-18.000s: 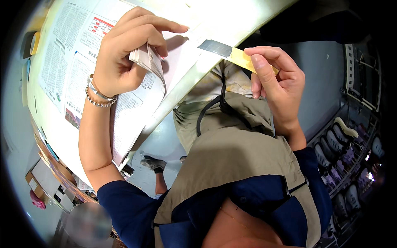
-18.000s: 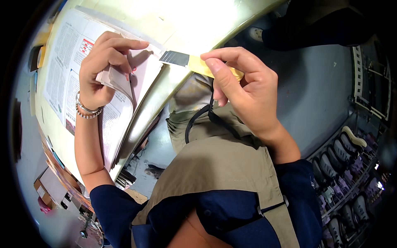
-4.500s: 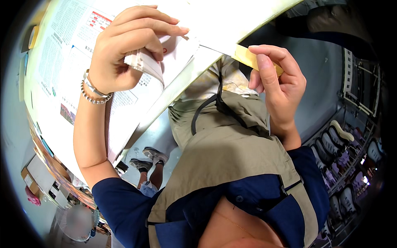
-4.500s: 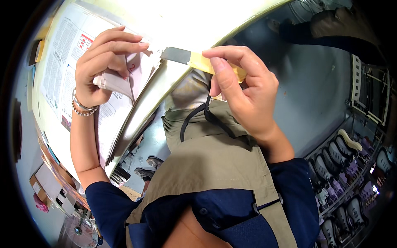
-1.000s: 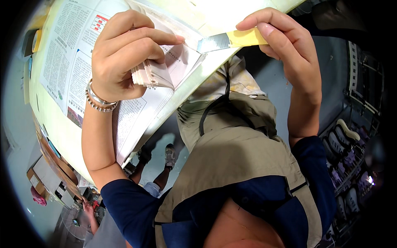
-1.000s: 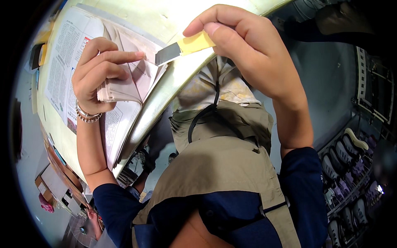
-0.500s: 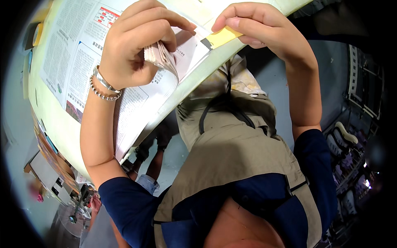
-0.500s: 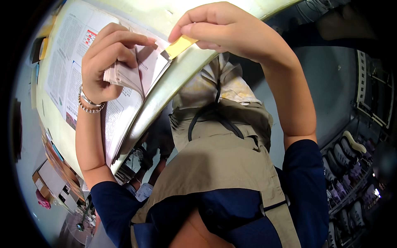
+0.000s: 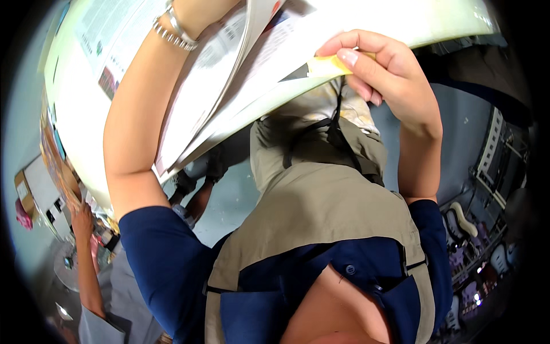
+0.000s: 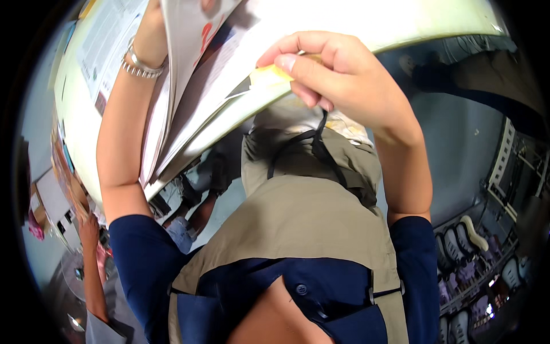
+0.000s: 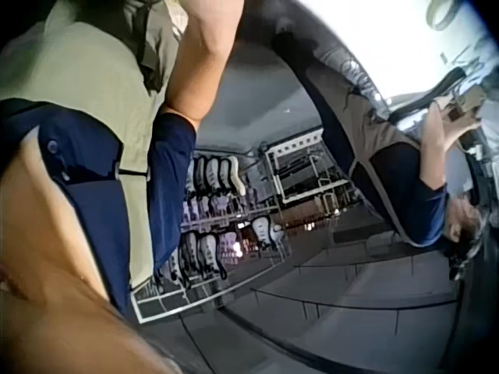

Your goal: The person uses a yellow utility knife to carefully separate the glued edges of a stack of paper sheets. They repeatedly slide the blade between the sheets to loosen the bond and then pull the sheets apart by hand.

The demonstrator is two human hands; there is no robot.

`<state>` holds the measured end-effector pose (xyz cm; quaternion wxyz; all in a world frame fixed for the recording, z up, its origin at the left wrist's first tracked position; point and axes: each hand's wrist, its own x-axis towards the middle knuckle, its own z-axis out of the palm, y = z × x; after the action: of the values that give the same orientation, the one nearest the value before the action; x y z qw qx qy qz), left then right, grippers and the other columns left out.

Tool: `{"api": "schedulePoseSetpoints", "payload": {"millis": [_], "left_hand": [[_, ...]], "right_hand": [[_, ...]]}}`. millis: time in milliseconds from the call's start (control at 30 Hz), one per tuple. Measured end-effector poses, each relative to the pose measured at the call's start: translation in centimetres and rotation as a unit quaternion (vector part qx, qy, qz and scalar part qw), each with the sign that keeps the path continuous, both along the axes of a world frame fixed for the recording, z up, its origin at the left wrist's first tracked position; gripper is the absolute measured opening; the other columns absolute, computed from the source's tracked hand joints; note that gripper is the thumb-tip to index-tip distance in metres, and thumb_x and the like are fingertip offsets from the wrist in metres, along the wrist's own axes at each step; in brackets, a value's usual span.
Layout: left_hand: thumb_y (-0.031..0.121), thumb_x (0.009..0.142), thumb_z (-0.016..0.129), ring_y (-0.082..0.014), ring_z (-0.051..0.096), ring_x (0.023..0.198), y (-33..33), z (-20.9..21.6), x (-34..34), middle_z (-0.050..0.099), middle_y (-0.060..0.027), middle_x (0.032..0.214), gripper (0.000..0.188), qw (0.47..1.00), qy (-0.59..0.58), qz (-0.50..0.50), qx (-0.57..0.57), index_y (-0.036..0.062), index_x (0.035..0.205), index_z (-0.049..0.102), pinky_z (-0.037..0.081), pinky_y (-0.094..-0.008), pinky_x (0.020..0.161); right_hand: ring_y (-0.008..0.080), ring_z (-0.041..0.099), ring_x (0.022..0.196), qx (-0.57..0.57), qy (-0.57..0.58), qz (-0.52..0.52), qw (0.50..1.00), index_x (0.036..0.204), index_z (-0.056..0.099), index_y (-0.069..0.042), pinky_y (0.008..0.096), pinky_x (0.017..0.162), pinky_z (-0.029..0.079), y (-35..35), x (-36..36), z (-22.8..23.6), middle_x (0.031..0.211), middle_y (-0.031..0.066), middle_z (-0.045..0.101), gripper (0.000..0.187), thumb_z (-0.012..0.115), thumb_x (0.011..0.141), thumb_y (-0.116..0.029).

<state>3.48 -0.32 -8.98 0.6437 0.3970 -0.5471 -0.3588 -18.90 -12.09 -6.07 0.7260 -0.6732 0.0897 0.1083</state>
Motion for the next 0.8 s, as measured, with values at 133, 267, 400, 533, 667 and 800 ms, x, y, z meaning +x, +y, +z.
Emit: {"api": "schedulePoseSetpoints", "payload": {"millis": [133, 267, 400, 533, 667, 800], "left_hand": [[0.023, 0.087, 0.062, -0.0204, 0.058, 0.098, 0.4, -0.2, 0.6, 0.066, -0.0206, 0.108, 0.028, 1.000, 0.011, 0.012, -0.018, 0.0076, 0.064, 0.056, 0.046, -0.0297, 0.088], [0.017, 0.088, 0.058, -0.0194, 0.056, 0.093, -0.3, -0.6, 0.7, 0.065, -0.0208, 0.109, 0.025, 0.993, 0.118, -0.026, -0.013, 0.0080, 0.065, 0.056, 0.048, -0.0256, 0.078], [0.012, 0.089, 0.055, -0.0195, 0.057, 0.088, -0.7, -1.3, 1.5, 0.065, -0.0211, 0.108, 0.023, 0.989, 0.139, -0.048, -0.024, 0.0072, 0.066, 0.056, 0.049, -0.0265, 0.073], [0.008, 0.087, 0.057, -0.0191, 0.059, 0.084, -1.2, -2.1, 1.3, 0.064, -0.0219, 0.108, 0.020, 0.988, 0.139, -0.036, -0.065, 0.0065, 0.068, 0.056, 0.050, -0.0261, 0.066], [0.007, 0.087, 0.059, -0.0194, 0.060, 0.084, -0.1, -1.6, 1.4, 0.065, -0.0216, 0.108, 0.019, 0.985, 0.165, -0.037, -0.042, 0.0065, 0.069, 0.056, 0.052, -0.0294, 0.069], [0.012, 0.093, 0.055, -0.0183, 0.060, 0.084, 3.1, -0.4, 1.4, 0.066, -0.0157, 0.095, 0.021, 0.993, 0.111, -0.036, 0.013, 0.0061, 0.072, 0.056, 0.052, -0.0348, 0.079]], "right_hand": [[0.0019, 0.043, 0.048, 0.023, 0.025, 0.037, 0.999, 0.111, 0.065, 0.000, 0.0176, 0.046, 0.035, 3.9, 0.4, 0.8, 0.060, -0.0017, 0.055, 0.025, 0.053, 0.097, -0.018], [0.0028, 0.047, 0.051, 0.078, 0.049, 0.056, 0.994, 0.114, 0.062, 0.001, 0.0186, 0.048, 0.039, 7.8, 0.3, 0.3, 0.063, -0.0004, 0.056, 0.026, 0.053, 0.097, -0.017], [0.0049, 0.049, 0.052, 0.105, 0.057, 0.066, 0.991, 0.112, 0.060, 0.003, 0.0198, 0.050, 0.041, 12.3, 0.7, 0.2, 0.064, 0.0021, 0.059, 0.026, 0.053, 0.097, -0.017], [0.0070, 0.053, 0.053, 0.132, 0.055, 0.077, 0.987, 0.111, 0.060, 0.004, 0.0219, 0.051, 0.044, 15.6, 1.1, -0.2, 0.064, 0.0038, 0.060, 0.026, 0.053, 0.097, -0.016], [0.0080, 0.055, 0.054, 0.121, 0.035, 0.113, 0.986, 0.111, 0.061, 0.004, 0.0232, 0.052, 0.045, 16.4, 1.0, -0.2, 0.066, 0.0052, 0.062, 0.025, 0.053, 0.097, -0.015], [0.0073, 0.057, 0.055, 0.099, 0.021, 0.097, 0.990, 0.109, 0.063, 0.000, 0.0234, 0.051, 0.045, 13.3, -0.7, 0.4, 0.068, 0.0051, 0.064, 0.022, 0.052, 0.096, -0.013]]}}
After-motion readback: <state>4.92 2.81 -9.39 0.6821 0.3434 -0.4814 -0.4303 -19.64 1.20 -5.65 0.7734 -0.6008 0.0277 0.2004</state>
